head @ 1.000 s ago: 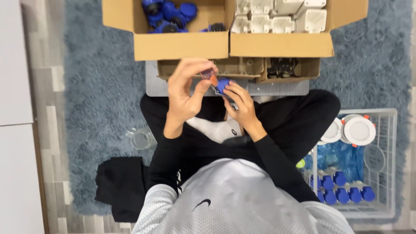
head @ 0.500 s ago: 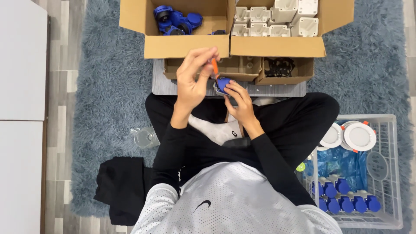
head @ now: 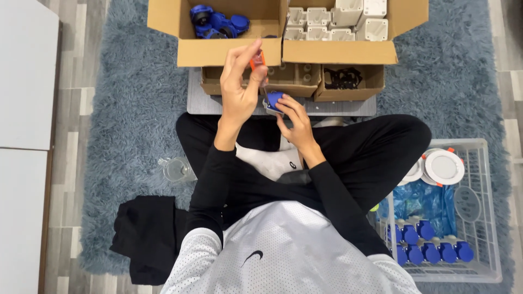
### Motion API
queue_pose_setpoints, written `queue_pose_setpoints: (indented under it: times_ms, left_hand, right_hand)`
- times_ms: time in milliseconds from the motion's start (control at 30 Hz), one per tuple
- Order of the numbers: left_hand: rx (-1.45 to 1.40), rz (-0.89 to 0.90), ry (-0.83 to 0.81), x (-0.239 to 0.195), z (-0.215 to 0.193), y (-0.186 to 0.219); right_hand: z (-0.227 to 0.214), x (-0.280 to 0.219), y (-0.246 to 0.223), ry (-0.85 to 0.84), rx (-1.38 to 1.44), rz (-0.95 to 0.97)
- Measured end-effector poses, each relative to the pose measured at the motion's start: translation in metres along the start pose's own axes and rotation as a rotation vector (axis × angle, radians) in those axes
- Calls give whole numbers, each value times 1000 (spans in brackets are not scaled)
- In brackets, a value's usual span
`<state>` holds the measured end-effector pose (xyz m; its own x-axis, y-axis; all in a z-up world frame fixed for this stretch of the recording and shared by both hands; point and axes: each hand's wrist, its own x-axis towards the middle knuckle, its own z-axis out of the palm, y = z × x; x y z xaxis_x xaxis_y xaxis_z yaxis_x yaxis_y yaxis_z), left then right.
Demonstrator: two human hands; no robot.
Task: Assembling and inspecting small electrical components using a screwdriver while sitting on the floor.
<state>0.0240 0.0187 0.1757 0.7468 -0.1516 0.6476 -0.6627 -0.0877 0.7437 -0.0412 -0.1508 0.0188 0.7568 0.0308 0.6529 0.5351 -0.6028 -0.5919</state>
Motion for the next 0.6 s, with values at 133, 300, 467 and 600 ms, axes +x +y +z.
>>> queue_pose_setpoints:
  times_ms: [133, 300, 467, 600]
  left_hand:
    - [-100, -13, -40, -2, -1, 5]
    - [-100, -30, -86, -5, -2, 10]
    - [140, 75, 12, -5, 1, 5]
    - [-49, 49, -38, -5, -1, 14]
  right_hand:
    - [1, 1, 1, 13, 28, -17]
    - [2, -1, 0, 29, 37, -35]
    - [4, -1, -1, 61, 41, -47]
    - [4, -4, -4, 56, 47, -33]
